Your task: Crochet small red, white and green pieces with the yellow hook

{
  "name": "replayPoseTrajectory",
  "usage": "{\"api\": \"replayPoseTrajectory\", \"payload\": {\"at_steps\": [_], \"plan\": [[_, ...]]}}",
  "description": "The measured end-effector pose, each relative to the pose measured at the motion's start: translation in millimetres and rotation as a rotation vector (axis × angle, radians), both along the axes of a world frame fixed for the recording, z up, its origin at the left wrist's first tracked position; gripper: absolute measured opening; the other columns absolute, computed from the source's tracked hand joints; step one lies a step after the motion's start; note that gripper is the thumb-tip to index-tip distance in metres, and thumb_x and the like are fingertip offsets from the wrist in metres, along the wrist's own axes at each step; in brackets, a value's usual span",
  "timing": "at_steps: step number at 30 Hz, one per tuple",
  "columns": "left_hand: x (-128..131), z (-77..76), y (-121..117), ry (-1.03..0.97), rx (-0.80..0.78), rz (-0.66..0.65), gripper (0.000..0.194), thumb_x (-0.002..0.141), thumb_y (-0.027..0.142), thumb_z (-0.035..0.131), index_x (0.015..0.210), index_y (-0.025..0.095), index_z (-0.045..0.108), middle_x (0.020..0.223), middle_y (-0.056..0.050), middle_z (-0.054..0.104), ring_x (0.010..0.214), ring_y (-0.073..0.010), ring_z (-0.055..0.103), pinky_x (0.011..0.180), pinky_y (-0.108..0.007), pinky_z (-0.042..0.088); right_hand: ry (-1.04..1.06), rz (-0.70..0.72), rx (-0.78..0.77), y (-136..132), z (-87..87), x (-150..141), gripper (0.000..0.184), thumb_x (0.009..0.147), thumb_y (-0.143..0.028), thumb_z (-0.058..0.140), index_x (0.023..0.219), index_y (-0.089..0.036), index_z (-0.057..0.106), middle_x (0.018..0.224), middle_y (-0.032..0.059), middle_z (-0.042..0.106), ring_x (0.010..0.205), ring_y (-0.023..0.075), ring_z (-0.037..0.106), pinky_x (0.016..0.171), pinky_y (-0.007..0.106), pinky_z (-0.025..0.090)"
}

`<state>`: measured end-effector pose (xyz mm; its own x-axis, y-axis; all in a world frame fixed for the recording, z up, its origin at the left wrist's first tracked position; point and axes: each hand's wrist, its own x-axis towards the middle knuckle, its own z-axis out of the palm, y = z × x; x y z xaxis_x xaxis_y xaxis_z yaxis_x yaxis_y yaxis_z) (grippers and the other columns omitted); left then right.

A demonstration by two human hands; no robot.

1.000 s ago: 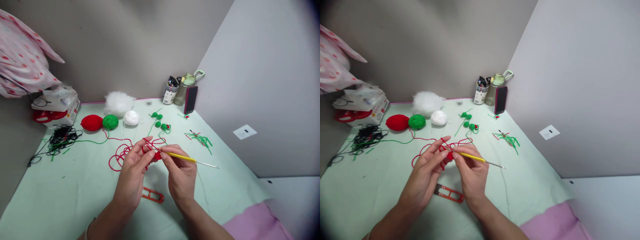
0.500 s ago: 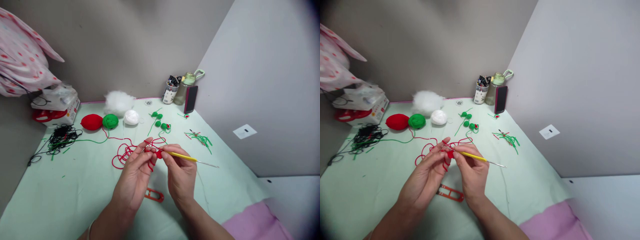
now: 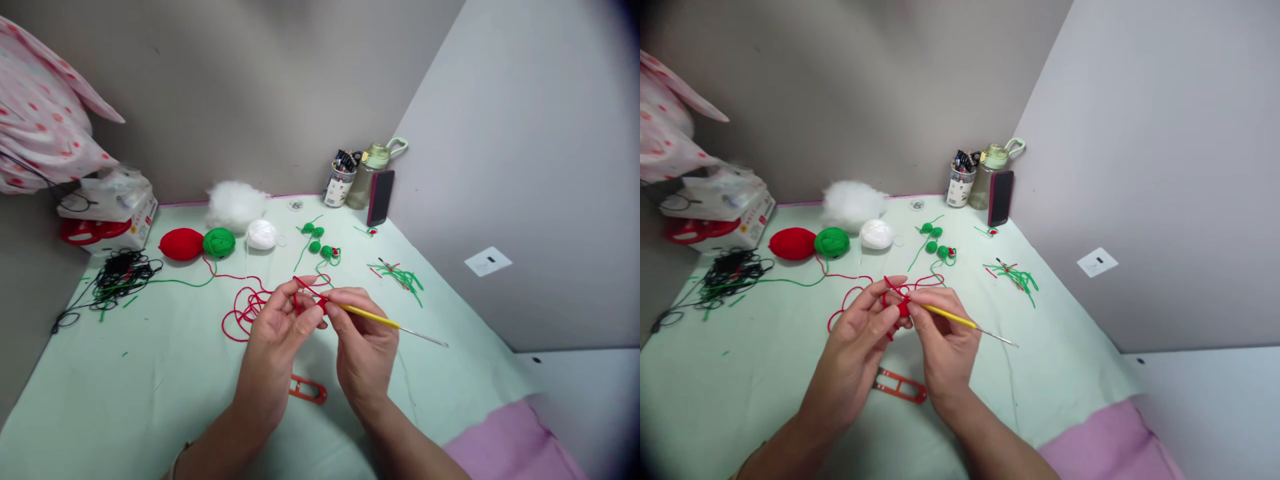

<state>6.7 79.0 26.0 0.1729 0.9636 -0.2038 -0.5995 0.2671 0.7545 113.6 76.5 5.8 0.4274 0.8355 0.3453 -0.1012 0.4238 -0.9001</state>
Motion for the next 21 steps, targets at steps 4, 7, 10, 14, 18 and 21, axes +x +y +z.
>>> {"api": "replayPoseTrajectory", "payload": {"at_steps": [4,7,10,14,18,21], "plan": [[-2.5,-0.9,2.2,0.005,-0.050,-0.023,0.032,0.087,0.028,0.081,0.118,0.023,0.074,0.091,0.000,0.070,0.087,-0.0148,0.062,0.086,-0.028,0.049,-0.080,0.023,0.042,-0.2,-1.5,3.6,0.025,0.087,-0.009,0.076,0.093,-0.032,0.084,0.091,0.0030,0.079,0.087,0.0192,0.073,0.070,0.031,0.062],[-6.1,-0.6,3.2,0.012,-0.064,-0.024,0.035,0.085,0.026,0.083,0.119,0.023,0.075,0.092,0.000,0.071,0.085,-0.0144,0.063,0.086,-0.028,0.049,-0.109,0.074,0.021,0.6,-1.5,8.5,0.021,0.090,-0.013,0.076,0.096,-0.031,0.084,0.092,0.0029,0.079,0.090,0.0194,0.072,0.077,0.033,0.061],[-9.5,0.5,2.7,0.034,-0.084,0.000,0.046,0.083,0.025,0.085,0.127,0.026,0.072,0.092,0.001,0.070,0.088,-0.0149,0.064,0.088,-0.029,0.049,-0.130,0.138,-0.042,0.9,0.0,12.5,0.015,0.096,-0.022,0.072,0.102,-0.030,0.083,0.096,0.0037,0.079,0.087,0.0187,0.072,0.073,0.032,0.061],[-11.1,0.8,-0.3,0.026,-0.055,0.052,0.058,0.082,0.022,0.085,0.136,0.033,0.067,0.089,0.004,0.066,0.091,-0.0129,0.061,0.092,-0.027,0.048,-0.381,0.042,0.054,-3.3,2.2,10.5,0.026,0.097,-0.014,0.067,0.108,-0.031,0.082,0.097,0.0047,0.079,0.087,0.0193,0.073,0.075,0.034,0.061],[-9.9,-0.3,-2.5,-0.040,-0.082,0.035,0.057,0.085,0.022,0.083,0.138,0.034,0.067,0.091,0.004,0.065,0.095,-0.0130,0.060,0.094,-0.026,0.046,-0.578,-0.114,0.221,-10.5,2.8,6.2,0.038,0.093,-0.008,0.070,0.116,-0.036,0.081,0.112,0.0083,0.079,0.097,0.0233,0.075,0.079,0.039,0.062],[-10.5,-0.8,-0.9,-0.119,-0.139,-0.041,0.050,0.087,0.023,0.081,0.135,0.029,0.070,0.096,0.001,0.066,0.094,-0.0143,0.060,0.093,-0.029,0.046,-0.381,0.035,0.125,-9.2,5.0,9.2,0.026,0.097,-0.016,0.068,0.110,-0.034,0.083,0.108,0.0077,0.080,0.097,0.0231,0.074,0.079,0.039,0.063]]}}
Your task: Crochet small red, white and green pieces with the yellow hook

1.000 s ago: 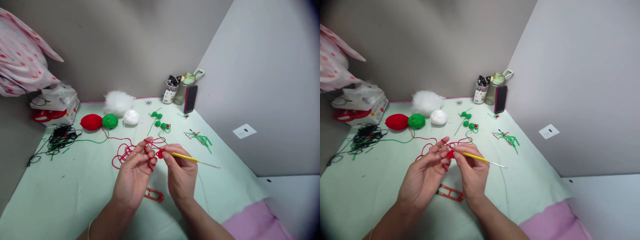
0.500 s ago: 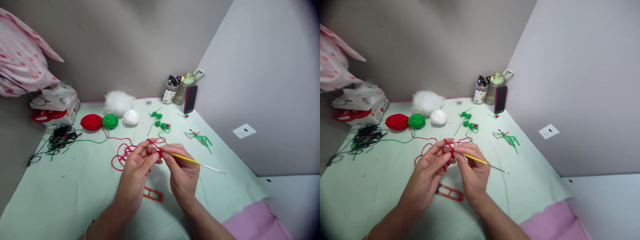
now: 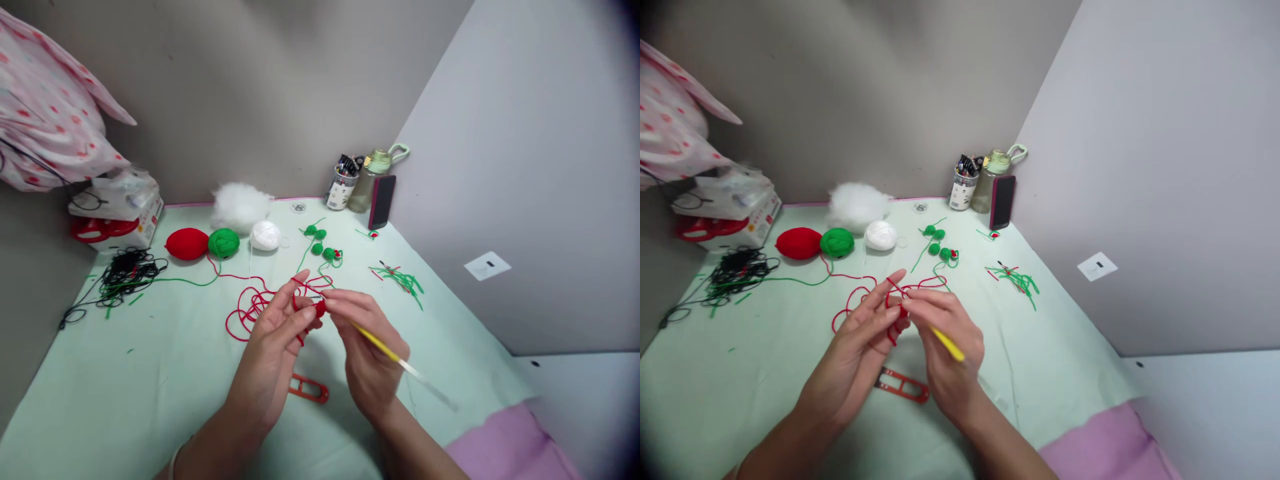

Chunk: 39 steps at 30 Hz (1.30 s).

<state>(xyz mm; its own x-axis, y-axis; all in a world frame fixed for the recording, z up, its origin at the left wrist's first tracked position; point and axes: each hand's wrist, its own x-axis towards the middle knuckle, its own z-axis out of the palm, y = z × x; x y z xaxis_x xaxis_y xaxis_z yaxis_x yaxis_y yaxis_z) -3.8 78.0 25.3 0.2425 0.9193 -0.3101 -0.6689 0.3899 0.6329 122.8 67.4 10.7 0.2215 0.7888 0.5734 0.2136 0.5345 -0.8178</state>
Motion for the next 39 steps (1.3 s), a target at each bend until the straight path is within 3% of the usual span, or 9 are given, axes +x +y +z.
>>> {"api": "replayPoseTrajectory", "payload": {"at_steps": [4,8,14,17,21,26,32,37,39], "plan": [[-4.8,1.6,4.1,0.024,0.009,-0.014,0.049,0.087,0.023,0.079,0.135,0.028,0.071,0.097,0.000,0.066,0.093,-0.0161,0.059,0.092,-0.032,0.045,0.311,0.243,-0.206,9.0,4.4,7.8,0.012,0.098,-0.031,0.070,0.101,-0.027,0.081,0.095,0.0057,0.082,0.072,0.0174,0.071,0.068,0.034,0.061],[-10.6,3.9,5.6,0.122,0.047,0.012,0.048,0.086,0.023,0.080,0.133,0.030,0.072,0.088,0.003,0.063,0.086,-0.0137,0.056,0.085,-0.028,0.043,0.329,0.279,-0.235,8.2,9.8,10.8,0.017,0.103,-0.032,0.062,0.100,-0.024,0.076,0.094,0.0051,0.080,0.069,0.0157,0.070,0.067,0.033,0.061],[-9.2,0.4,0.9,0.207,0.175,0.106,0.051,0.085,0.022,0.083,0.134,0.032,0.071,0.083,0.005,0.064,0.081,-0.0114,0.057,0.083,-0.024,0.047,-0.373,0.111,0.071,-7.4,9.9,13.9,0.039,0.101,-0.009,0.057,0.130,-0.031,0.070,0.110,0.0068,0.078,0.097,0.0217,0.075,0.081,0.037,0.063],[-6.1,1.0,0.7,0.095,0.075,0.053,0.052,0.083,0.023,0.085,0.133,0.030,0.072,0.086,0.003,0.067,0.083,-0.0115,0.060,0.082,-0.023,0.050,-0.640,0.008,0.180,-9.5,1.6,13.7,0.052,0.096,-0.008,0.064,0.140,-0.037,0.066,0.120,0.0084,0.076,0.109,0.0255,0.074,0.084,0.039,0.063],[-6.4,4.2,5.4,-0.079,-0.105,-0.037,0.040,0.080,0.022,0.086,0.119,0.020,0.079,0.087,-0.001,0.069,0.082,-0.0115,0.062,0.080,-0.023,0.053,-0.330,-0.019,0.130,-5.0,-2.3,11.4,0.041,0.099,-0.011,0.063,0.129,-0.038,0.074,0.112,0.0059,0.075,0.097,0.0215,0.073,0.077,0.036,0.062],[-8.0,5.2,4.2,-0.018,-0.012,0.040,0.041,0.081,0.018,0.085,0.121,0.024,0.079,0.084,0.002,0.066,0.077,-0.0090,0.059,0.079,-0.021,0.051,0.157,0.165,-0.042,5.5,9.4,10.3,0.021,0.102,-0.021,0.061,0.104,-0.028,0.080,0.092,0.0040,0.074,0.073,0.0166,0.067,0.063,0.032,0.058],[-2.1,4.4,-0.6,0.028,0.032,-0.011,0.047,0.081,0.018,0.085,0.126,0.028,0.077,0.085,0.003,0.068,0.086,-0.0110,0.060,0.088,-0.024,0.047,-0.044,0.124,-0.004,6.1,10.6,8.0,0.024,0.100,-0.012,0.062,0.108,-0.027,0.080,0.095,0.0047,0.079,0.090,0.0195,0.074,0.073,0.032,0.062],[-1.9,2.3,0.8,-0.074,-0.082,-0.020,0.043,0.080,0.022,0.085,0.123,0.024,0.079,0.092,-0.001,0.072,0.094,-0.0140,0.063,0.089,-0.025,0.050,-0.519,-0.005,0.210,-2.1,2.7,10.2,0.035,0.095,-0.005,0.066,0.120,-0.025,0.078,0.116,0.0116,0.076,0.103,0.0239,0.074,0.083,0.037,0.063],[-3.6,3.1,2.0,-0.125,-0.117,-0.051,0.040,0.079,0.021,0.085,0.119,0.019,0.081,0.097,-0.004,0.073,0.091,-0.0141,0.063,0.085,-0.024,0.052,-0.416,-0.008,0.180,-2.1,1.1,11.6,0.035,0.097,-0.005,0.063,0.121,-0.027,0.077,0.113,0.0096,0.076,0.100,0.0220,0.073,0.081,0.035,0.063]]}}
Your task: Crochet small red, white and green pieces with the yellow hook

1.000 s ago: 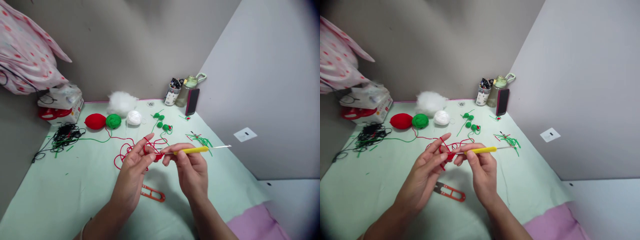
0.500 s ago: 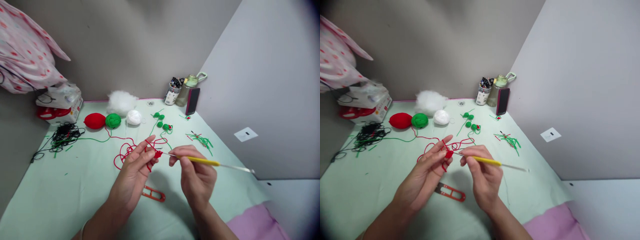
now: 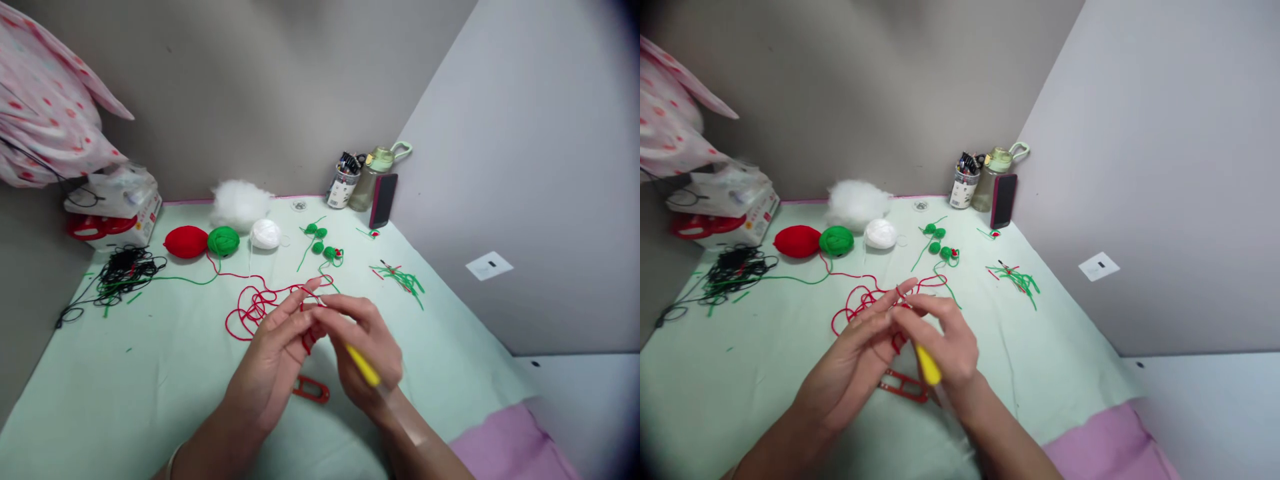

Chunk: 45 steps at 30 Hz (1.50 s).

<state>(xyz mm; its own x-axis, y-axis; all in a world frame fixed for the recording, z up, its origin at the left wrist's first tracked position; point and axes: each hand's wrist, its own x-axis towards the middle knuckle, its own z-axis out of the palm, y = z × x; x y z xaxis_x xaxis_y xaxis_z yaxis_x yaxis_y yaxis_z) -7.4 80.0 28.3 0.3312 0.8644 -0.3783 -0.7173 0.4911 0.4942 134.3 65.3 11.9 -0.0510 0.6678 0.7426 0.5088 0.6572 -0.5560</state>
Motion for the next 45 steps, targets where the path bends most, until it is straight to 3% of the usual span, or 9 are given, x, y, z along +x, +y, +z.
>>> {"api": "replayPoseTrajectory", "payload": {"at_steps": [5,11,15,20,27,30,35,41,45], "plan": [[-4.9,5.2,4.4,0.000,-0.013,0.029,0.034,0.079,0.011,0.082,0.112,0.014,0.083,0.096,-0.004,0.071,0.077,-0.0104,0.060,0.074,-0.021,0.054,0.573,0.122,-0.249,7.2,4.0,3.9,0.022,0.101,-0.016,0.062,0.106,-0.026,0.080,0.090,0.0033,0.072,0.072,0.0137,0.066,0.065,0.029,0.057],[-6.4,3.7,5.6,0.054,0.016,0.066,0.035,0.080,0.015,0.082,0.115,0.015,0.083,0.092,-0.002,0.068,0.077,-0.0102,0.059,0.074,-0.021,0.054,0.836,0.228,-0.419,13.2,10.3,6.2,0.013,0.096,-0.026,0.070,0.094,-0.022,0.082,0.085,0.0036,0.071,0.064,0.0112,0.064,0.058,0.025,0.054],[0.3,-2.0,-1.1,0.182,0.124,0.094,0.044,0.084,0.019,0.082,0.127,0.027,0.078,0.082,0.003,0.066,0.078,-0.0096,0.059,0.080,-0.020,0.051,0.607,0.208,-0.378,8.8,4.8,1.9,0.018,0.100,-0.023,0.064,0.101,-0.027,0.082,0.087,0.0039,0.072,0.067,0.0146,0.066,0.060,0.029,0.056],[7.8,-3.6,-6.9,0.128,0.095,0.036,0.046,0.083,0.024,0.086,0.127,0.030,0.077,0.090,0.001,0.072,0.091,-0.0128,0.063,0.086,-0.022,0.051,0.027,-0.060,0.023,1.1,-9.2,-3.0,0.033,0.094,-0.010,0.068,0.116,-0.032,0.080,0.108,0.0083,0.076,0.093,0.0230,0.072,0.073,0.036,0.061],[-2.5,0.5,5.1,0.093,0.027,0.031,0.024,0.079,0.017,0.081,0.103,0.017,0.085,0.103,-0.005,0.072,0.080,-0.0106,0.058,0.074,-0.021,0.053,0.676,0.102,-0.315,13.1,6.0,10.1,0.019,0.102,-0.022,0.060,0.097,-0.025,0.079,0.085,0.0027,0.070,0.066,0.0133,0.062,0.060,0.028,0.054],[-0.3,-2.6,0.2,0.225,0.147,0.084,0.038,0.084,0.019,0.080,0.121,0.026,0.080,0.084,0.002,0.065,0.079,-0.0101,0.058,0.080,-0.020,0.051,0.555,0.154,-0.343,11.3,7.9,7.0,0.020,0.102,-0.020,0.060,0.098,-0.025,0.079,0.086,0.0036,0.072,0.070,0.0152,0.065,0.061,0.029,0.056],[5.9,-4.1,-5.7,0.240,0.182,0.050,0.050,0.084,0.025,0.083,0.132,0.029,0.073,0.092,0.001,0.069,0.096,-0.0158,0.064,0.092,-0.027,0.049,0.065,-0.003,0.013,1.4,0.5,-3.1,0.040,0.094,-0.005,0.067,0.124,-0.029,0.077,0.115,0.0096,0.079,0.101,0.0235,0.073,0.081,0.039,0.061],[-3.2,1.5,2.2,0.137,0.106,-0.065,0.032,0.082,0.022,0.081,0.115,0.020,0.082,0.090,-0.002,0.068,0.087,-0.0152,0.059,0.085,-0.028,0.046,0.578,0.216,-0.393,7.4,6.0,5.8,0.018,0.103,-0.026,0.061,0.101,-0.026,0.079,0.092,0.0050,0.080,0.073,0.0173,0.071,0.066,0.032,0.060],[-8.3,2.2,4.5,0.195,0.132,-0.024,0.040,0.083,0.022,0.080,0.124,0.025,0.079,0.083,0.002,0.064,0.086,-0.0151,0.058,0.088,-0.029,0.044,0.554,0.212,-0.384,3.5,8.2,7.2,0.020,0.106,-0.024,0.054,0.105,-0.023,0.074,0.096,0.0057,0.079,0.072,0.0165,0.071,0.069,0.033,0.061]]}}
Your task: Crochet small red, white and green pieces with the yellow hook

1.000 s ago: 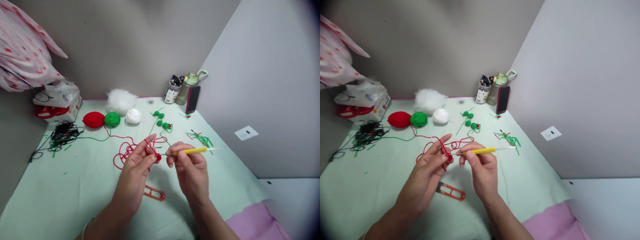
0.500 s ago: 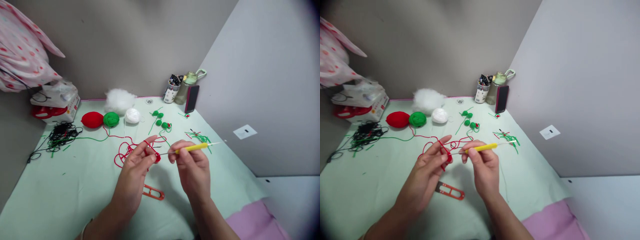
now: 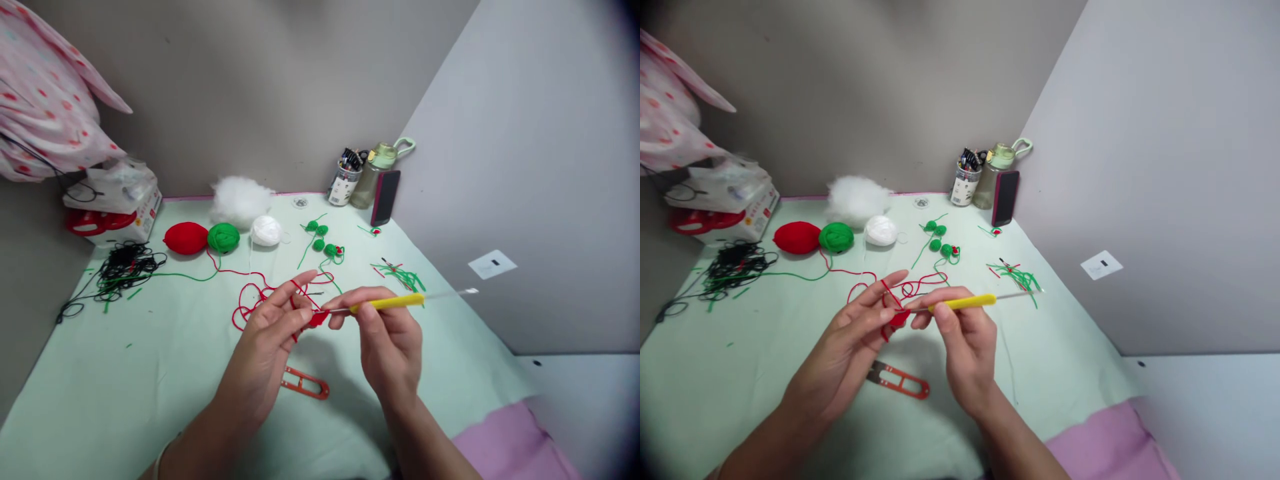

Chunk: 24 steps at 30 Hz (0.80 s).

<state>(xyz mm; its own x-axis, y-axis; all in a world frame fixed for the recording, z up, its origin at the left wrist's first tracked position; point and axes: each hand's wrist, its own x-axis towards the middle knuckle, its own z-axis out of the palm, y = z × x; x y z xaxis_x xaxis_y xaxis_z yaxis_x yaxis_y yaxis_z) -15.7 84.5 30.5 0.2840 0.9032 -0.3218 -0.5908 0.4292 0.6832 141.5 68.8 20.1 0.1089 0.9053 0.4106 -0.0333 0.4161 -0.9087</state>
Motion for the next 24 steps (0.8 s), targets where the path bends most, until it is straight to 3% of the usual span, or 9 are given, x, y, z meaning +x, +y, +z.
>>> {"api": "replayPoseTrajectory", "payload": {"at_steps": [3,7,9,11,14,16,19,24], "plan": [[0.6,0.6,-1.5,0.067,0.043,0.071,0.048,0.084,0.019,0.080,0.131,0.027,0.074,0.081,0.004,0.064,0.082,-0.0127,0.057,0.087,-0.027,0.044,-0.316,-0.049,0.219,-5.7,-3.7,-2.1,0.027,0.105,-0.013,0.051,0.119,-0.024,0.071,0.103,0.0074,0.079,0.085,0.0193,0.075,0.075,0.035,0.063],[5.0,0.6,-4.9,0.039,0.009,0.073,0.051,0.082,0.022,0.084,0.131,0.025,0.072,0.082,0.003,0.067,0.080,-0.0121,0.059,0.083,-0.025,0.047,-0.763,-0.156,0.488,-7.0,-11.4,-3.2,0.037,0.097,-0.009,0.064,0.130,-0.024,0.071,0.116,0.0118,0.077,0.107,0.0245,0.075,0.084,0.036,0.064],[6.2,-0.1,-4.6,-0.044,-0.054,0.005,0.048,0.080,0.024,0.086,0.126,0.021,0.074,0.089,0.000,0.071,0.083,-0.0137,0.062,0.083,-0.027,0.050,-0.743,-0.203,0.473,-5.7,-12.6,-2.7,0.037,0.096,-0.009,0.066,0.128,-0.027,0.073,0.117,0.0108,0.076,0.106,0.0240,0.074,0.083,0.036,0.064],[6.1,-0.6,-2.9,-0.103,-0.105,-0.031,0.042,0.079,0.023,0.086,0.119,0.017,0.077,0.097,-0.004,0.073,0.085,-0.0139,0.063,0.084,-0.027,0.051,-0.528,-0.216,0.362,-3.6,-10.4,-1.8,0.031,0.099,-0.011,0.062,0.121,-0.028,0.075,0.108,0.0085,0.076,0.097,0.0222,0.074,0.077,0.037,0.063],[5.5,-0.1,-1.0,-0.087,-0.113,0.021,0.035,0.081,0.020,0.084,0.115,0.016,0.080,0.094,-0.003,0.072,0.081,-0.0119,0.062,0.081,-0.025,0.051,-0.117,-0.135,0.143,1.5,-3.7,-0.9,0.021,0.103,-0.019,0.057,0.106,-0.025,0.077,0.090,0.0055,0.073,0.071,0.0178,0.068,0.063,0.034,0.060],[6.6,0.4,-2.1,-0.047,-0.073,0.042,0.036,0.081,0.022,0.084,0.116,0.018,0.080,0.088,-0.001,0.071,0.081,-0.0124,0.061,0.081,-0.025,0.050,0.006,-0.058,0.055,4.8,-0.6,-1.5,0.019,0.103,-0.025,0.059,0.100,-0.024,0.078,0.089,0.0052,0.073,0.069,0.0170,0.067,0.060,0.033,0.059],[9.9,-0.1,-6.3,0.005,0.004,0.027,0.039,0.080,0.022,0.085,0.119,0.022,0.079,0.085,0.000,0.070,0.086,-0.0144,0.062,0.086,-0.027,0.049,-0.142,-0.037,0.088,5.0,-2.4,-4.6,0.018,0.101,-0.021,0.063,0.104,-0.027,0.079,0.094,0.0062,0.077,0.089,0.0214,0.073,0.072,0.036,0.063],[10.7,-1.6,-7.1,-0.089,-0.075,-0.008,0.040,0.082,0.025,0.083,0.121,0.022,0.078,0.093,-0.003,0.074,0.095,-0.0179,0.065,0.090,-0.029,0.050,-0.660,-0.257,0.409,-4.5,-15.4,-7.2,0.041,0.096,-0.010,0.067,0.128,-0.034,0.074,0.118,0.0089,0.078,0.101,0.0251,0.075,0.078,0.040,0.064]]}}
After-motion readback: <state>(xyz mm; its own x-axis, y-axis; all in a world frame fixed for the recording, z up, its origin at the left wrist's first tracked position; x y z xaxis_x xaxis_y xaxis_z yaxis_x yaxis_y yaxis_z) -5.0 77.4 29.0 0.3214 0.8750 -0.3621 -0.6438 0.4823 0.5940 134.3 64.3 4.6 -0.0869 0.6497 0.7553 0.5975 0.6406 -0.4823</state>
